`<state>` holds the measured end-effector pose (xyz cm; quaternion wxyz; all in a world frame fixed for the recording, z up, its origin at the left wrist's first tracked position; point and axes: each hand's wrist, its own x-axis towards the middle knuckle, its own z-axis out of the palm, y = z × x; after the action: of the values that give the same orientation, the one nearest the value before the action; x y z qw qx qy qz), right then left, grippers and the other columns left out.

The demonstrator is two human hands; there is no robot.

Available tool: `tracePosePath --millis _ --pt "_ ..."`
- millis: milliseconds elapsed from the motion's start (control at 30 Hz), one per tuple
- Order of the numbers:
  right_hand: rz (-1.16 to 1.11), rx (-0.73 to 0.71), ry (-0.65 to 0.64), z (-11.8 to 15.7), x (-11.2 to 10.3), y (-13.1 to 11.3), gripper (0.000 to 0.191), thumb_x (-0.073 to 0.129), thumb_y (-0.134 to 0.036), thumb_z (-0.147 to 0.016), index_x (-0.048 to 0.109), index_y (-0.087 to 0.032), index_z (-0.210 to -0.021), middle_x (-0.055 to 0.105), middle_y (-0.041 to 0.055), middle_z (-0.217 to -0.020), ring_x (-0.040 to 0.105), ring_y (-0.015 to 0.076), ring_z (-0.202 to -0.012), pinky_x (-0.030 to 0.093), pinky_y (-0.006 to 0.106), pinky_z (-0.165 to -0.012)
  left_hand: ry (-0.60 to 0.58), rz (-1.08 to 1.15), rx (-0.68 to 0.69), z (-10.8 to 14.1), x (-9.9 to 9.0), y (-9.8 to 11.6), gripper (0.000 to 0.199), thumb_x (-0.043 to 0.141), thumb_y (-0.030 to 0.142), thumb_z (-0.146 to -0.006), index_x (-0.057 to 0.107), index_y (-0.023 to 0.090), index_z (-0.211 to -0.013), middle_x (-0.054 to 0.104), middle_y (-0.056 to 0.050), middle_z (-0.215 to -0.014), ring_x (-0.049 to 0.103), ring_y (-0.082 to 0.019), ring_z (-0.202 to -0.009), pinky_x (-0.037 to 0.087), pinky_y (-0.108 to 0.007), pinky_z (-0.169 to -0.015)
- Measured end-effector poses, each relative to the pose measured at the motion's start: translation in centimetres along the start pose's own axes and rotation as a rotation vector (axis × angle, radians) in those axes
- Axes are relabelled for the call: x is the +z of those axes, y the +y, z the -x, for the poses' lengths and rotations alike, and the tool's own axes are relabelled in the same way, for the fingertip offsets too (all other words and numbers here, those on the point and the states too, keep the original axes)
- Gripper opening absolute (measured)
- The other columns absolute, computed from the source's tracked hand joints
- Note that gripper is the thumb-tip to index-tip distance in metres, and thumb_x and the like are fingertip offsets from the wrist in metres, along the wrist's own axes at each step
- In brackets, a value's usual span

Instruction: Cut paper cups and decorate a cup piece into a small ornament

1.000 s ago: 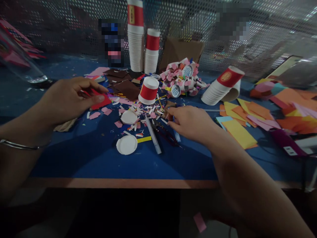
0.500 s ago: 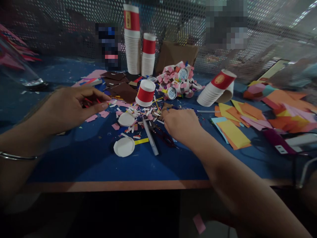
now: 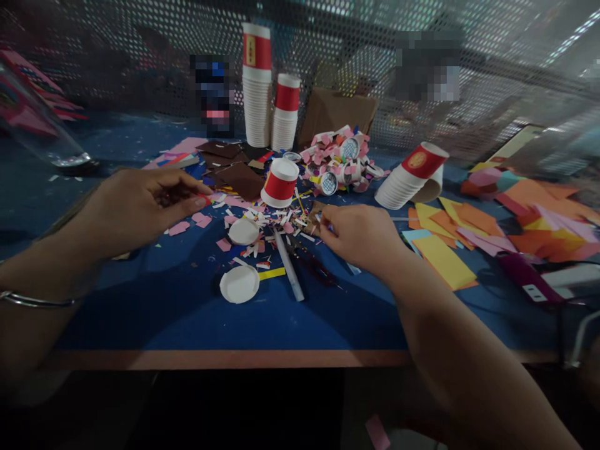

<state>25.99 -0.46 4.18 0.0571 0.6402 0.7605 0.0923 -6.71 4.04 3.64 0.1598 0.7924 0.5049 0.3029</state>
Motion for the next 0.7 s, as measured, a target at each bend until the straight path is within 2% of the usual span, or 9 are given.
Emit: tracePosePath --millis 100,233,433,500,567,633,700 --pt "-0.081 0.009 0.034 0.2 -0.4 0.5 0.028 0.049 -0.039 -0.098 0.072 -0.023 -0.099 0.077 0.0076 -0.082 0.068 0.0244 -0.071 0.034 0.033 -0.059 0.09 -0.074 -0.01 -0.3 -0.3 -0.3 0.027 0.063 0.04 -0.091 0.079 0.024 -0.105 0.082 -0.003 -0.108 0.07 -0.019 -0.084 0.054 -0.034 -0.081" --pt "-0.175 0.06 0.076 0.4 -0.9 1.0 0.021 0.053 -0.038 -0.095 0.069 -0.024 -0.092 0.074 0.0062 -0.075 0.065 0.0242 -0.065 0.036 0.034 -0.059 0.244 -0.125 -0.055 -0.9 -0.6 -1.6 0.033 0.058 0.039 -0.097 0.076 0.021 -0.118 0.081 -0.005 -0.116 0.071 -0.02 -0.092 0.055 -0.035 -0.088" --pt "-0.324 0.132 0.188 0.8 -1.3 1.8 0.014 0.059 -0.035 -0.089 0.064 -0.024 -0.084 0.073 0.0059 -0.074 0.068 0.0252 -0.07 0.04 0.034 -0.063 0.24 -0.191 -0.082 -2.0 -0.7 -3.7 0.03 0.055 0.033 -0.097 0.075 0.018 -0.113 0.076 -0.008 -0.123 0.068 -0.022 -0.096 0.055 -0.036 -0.094" --pt "-0.35 0.135 0.22 0.9 -1.3 2.4 0.014 0.059 -0.036 -0.087 0.063 -0.024 -0.08 0.072 0.0057 -0.073 0.065 0.0233 -0.066 0.039 0.034 -0.062 0.204 -0.275 -0.023 -2.3 -0.4 -4.0 0.028 0.053 0.026 -0.095 0.075 0.017 -0.109 0.076 -0.01 -0.118 0.068 -0.024 -0.103 0.052 -0.041 -0.102" --pt "-0.358 0.134 0.236 0.8 -1.2 3.2 0.016 0.059 -0.035 -0.087 0.062 -0.023 -0.078 0.07 0.0054 -0.07 0.063 0.0218 -0.063 0.04 0.034 -0.062 0.107 -0.385 0.095 -2.5 0.2 -4.0 0.028 0.05 0.021 -0.094 0.075 0.017 -0.106 0.076 -0.011 -0.12 0.066 -0.028 -0.116 0.045 -0.048 -0.113" --pt "-0.355 0.146 0.253 0.7 -1.1 3.9 0.017 0.06 -0.035 -0.087 0.063 -0.022 -0.076 0.069 0.0055 -0.069 0.063 0.0211 -0.064 0.041 0.034 -0.063 -0.032 -0.468 0.21 -2.7 1.1 -3.8 0.031 0.047 0.021 -0.096 0.075 0.017 -0.108 0.073 -0.013 -0.134 0.061 -0.03 -0.131 0.037 -0.053 -0.12" --pt "-0.355 0.157 0.268 0.6 -1.0 4.5 0.018 0.061 -0.035 -0.087 0.063 -0.021 -0.076 0.069 0.0061 -0.069 0.063 0.0206 -0.066 0.041 0.034 -0.064 -0.125 -0.498 0.248 -2.8 2.2 -3.5 0.036 0.044 0.024 -0.1 0.076 0.016 -0.114 0.065 -0.015 -0.15 0.055 -0.032 -0.139 0.034 -0.054 -0.124"
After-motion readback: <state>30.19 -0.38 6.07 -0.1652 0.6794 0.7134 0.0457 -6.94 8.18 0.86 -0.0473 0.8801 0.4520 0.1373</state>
